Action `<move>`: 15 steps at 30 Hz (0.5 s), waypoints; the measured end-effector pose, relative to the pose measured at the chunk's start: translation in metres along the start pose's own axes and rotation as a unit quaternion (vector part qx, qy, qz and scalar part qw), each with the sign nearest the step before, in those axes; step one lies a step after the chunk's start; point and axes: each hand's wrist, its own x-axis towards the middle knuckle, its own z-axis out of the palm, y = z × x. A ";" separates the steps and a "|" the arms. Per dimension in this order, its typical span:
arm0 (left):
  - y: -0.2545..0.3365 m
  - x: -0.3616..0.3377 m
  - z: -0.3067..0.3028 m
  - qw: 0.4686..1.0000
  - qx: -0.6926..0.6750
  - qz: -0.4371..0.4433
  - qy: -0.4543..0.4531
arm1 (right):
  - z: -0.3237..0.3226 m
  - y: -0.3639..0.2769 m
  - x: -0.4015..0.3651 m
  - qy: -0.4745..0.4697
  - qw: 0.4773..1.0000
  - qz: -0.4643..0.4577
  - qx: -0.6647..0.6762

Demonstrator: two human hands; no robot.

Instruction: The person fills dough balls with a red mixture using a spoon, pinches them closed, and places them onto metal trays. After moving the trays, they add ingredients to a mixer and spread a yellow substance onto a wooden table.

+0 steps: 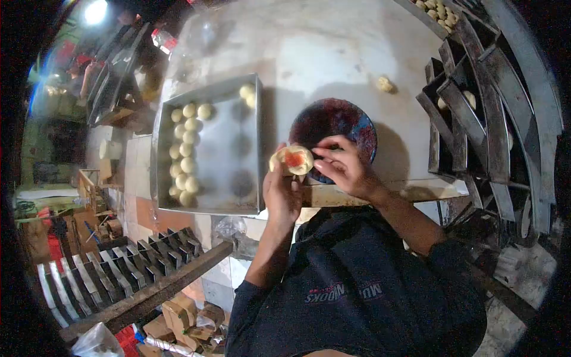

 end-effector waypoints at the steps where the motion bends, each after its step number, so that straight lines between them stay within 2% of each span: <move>1: -0.001 -0.007 0.005 0.997 0.007 0.039 -0.059 | 0.018 -0.002 0.004 -0.003 0.981 0.043 0.189; 3: -0.013 -0.023 0.004 0.949 0.234 0.207 -0.035 | 0.047 -0.026 0.005 0.069 0.995 -0.062 0.023; 4: -0.015 -0.029 -0.002 0.914 0.318 0.248 -0.039 | 0.052 -0.044 0.002 0.058 0.991 -0.101 -0.060; 5: -0.011 -0.044 -0.004 0.919 0.295 0.252 -0.076 | 0.056 -0.065 -0.002 0.048 0.979 -0.138 -0.143; 7: 0.012 -0.069 -0.006 0.767 0.518 0.378 -0.010 | 0.075 -0.091 -0.015 0.066 0.976 -0.152 -0.144; 8: 0.017 -0.079 -0.016 0.791 0.486 0.370 -0.026 | 0.084 -0.097 -0.021 0.098 0.960 -0.208 -0.159; 10: 0.038 -0.111 -0.017 0.902 0.259 0.342 -0.053 | 0.097 -0.115 -0.032 0.150 0.909 -0.337 -0.195; 11: 0.048 -0.129 -0.019 0.937 0.129 0.317 -0.068 | 0.101 -0.123 -0.039 0.122 0.898 -0.377 -0.193; 12: 0.055 -0.139 -0.032 0.950 0.033 0.295 -0.097 | 0.108 -0.134 -0.048 0.088 0.906 -0.378 -0.169; 13: 0.060 -0.149 -0.045 0.948 0.045 0.298 -0.103 | 0.115 -0.144 -0.056 0.056 0.913 -0.378 -0.145; 15: 0.064 -0.167 -0.070 0.914 0.139 0.367 -0.107 | 0.120 -0.159 -0.074 0.019 0.950 -0.295 -0.106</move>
